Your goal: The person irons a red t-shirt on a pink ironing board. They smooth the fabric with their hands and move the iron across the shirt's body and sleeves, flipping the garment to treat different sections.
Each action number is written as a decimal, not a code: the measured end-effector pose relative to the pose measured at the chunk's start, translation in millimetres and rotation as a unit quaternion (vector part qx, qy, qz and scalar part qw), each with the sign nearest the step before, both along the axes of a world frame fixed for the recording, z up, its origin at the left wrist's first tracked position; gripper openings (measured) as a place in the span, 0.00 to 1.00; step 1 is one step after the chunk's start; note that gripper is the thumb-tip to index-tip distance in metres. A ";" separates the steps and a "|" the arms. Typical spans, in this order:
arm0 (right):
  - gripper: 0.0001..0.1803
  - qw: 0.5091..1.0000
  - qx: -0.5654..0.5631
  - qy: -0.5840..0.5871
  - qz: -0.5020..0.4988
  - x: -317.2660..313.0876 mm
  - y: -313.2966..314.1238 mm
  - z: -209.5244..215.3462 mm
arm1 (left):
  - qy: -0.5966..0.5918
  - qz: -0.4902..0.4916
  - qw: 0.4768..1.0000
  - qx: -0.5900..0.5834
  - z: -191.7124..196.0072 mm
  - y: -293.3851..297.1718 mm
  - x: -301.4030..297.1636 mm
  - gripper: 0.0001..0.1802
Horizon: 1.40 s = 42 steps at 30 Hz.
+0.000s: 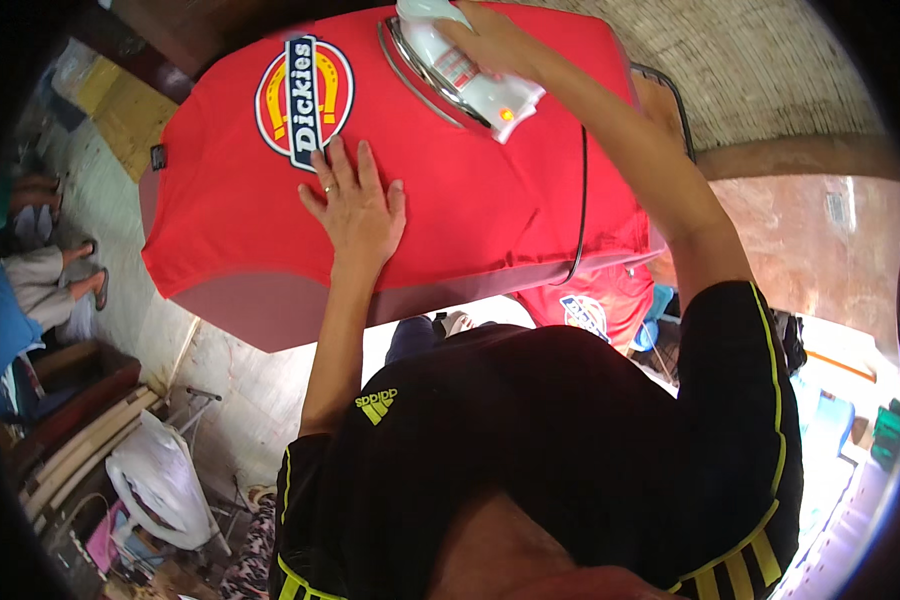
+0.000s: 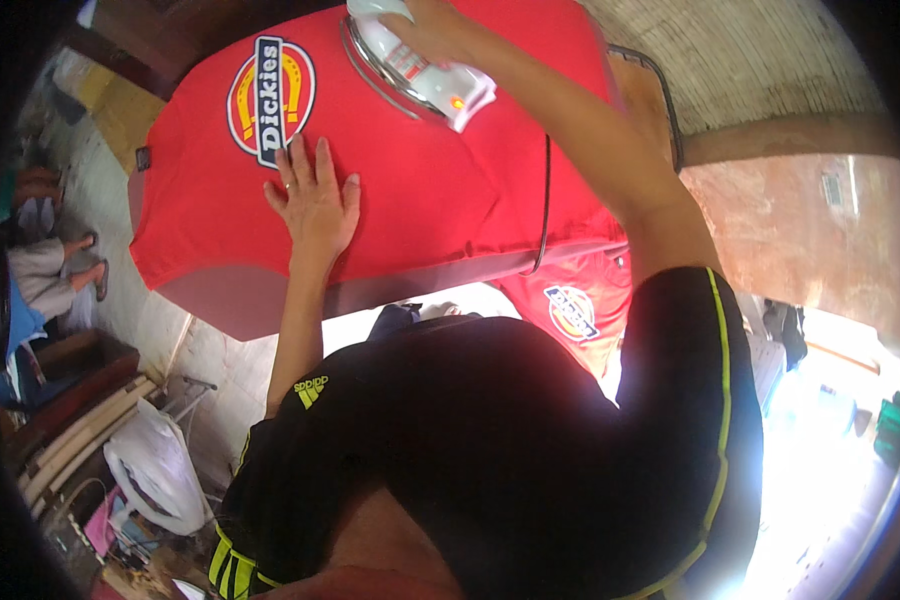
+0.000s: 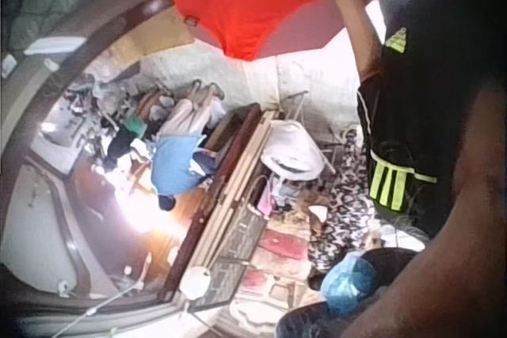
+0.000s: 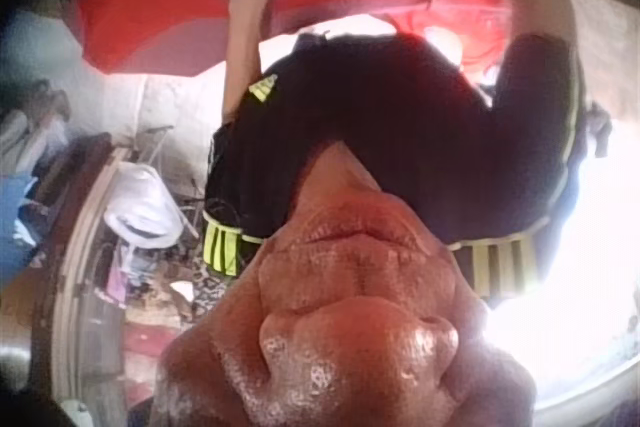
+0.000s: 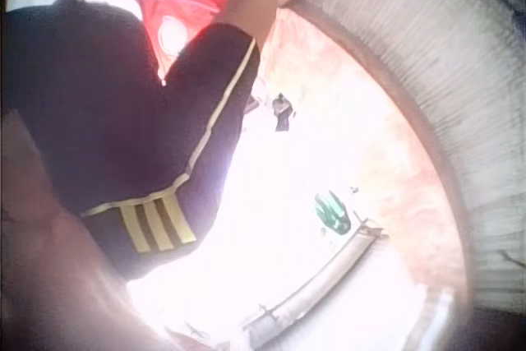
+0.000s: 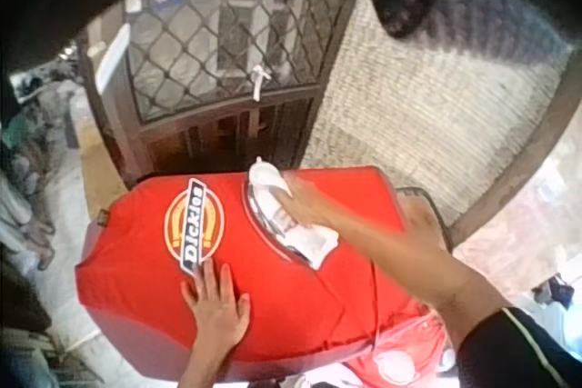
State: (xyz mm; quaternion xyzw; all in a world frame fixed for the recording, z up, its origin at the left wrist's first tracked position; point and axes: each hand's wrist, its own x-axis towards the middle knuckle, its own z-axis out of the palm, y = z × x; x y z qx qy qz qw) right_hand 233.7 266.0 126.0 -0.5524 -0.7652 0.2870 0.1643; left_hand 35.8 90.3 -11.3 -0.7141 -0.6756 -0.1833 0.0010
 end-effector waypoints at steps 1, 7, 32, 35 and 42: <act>0.27 0.999 -0.016 -0.026 0.011 12.3 -15.1 9.1 | -0.004 -0.020 1.000 0.011 0.0 6.7 6.8 0.41; 0.23 0.989 0.101 -0.064 -0.087 122.0 -100.6 -22.0 | -0.044 -0.144 0.988 0.015 8.7 8.2 72.1 0.44; 0.18 0.935 0.311 -0.072 -0.152 270.7 -184.0 -44.2 | 0.022 -0.227 0.973 0.042 14.4 -13.1 108.1 0.49; 0.17 0.967 0.159 0.035 -0.196 293.7 -217.3 -46.4 | 0.015 -0.220 0.974 0.060 13.6 -15.0 111.4 0.45; 0.19 0.994 -0.028 0.035 -0.095 253.9 -200.0 -32.8 | 0.045 -0.124 0.986 0.098 -4.8 -6.7 108.6 0.33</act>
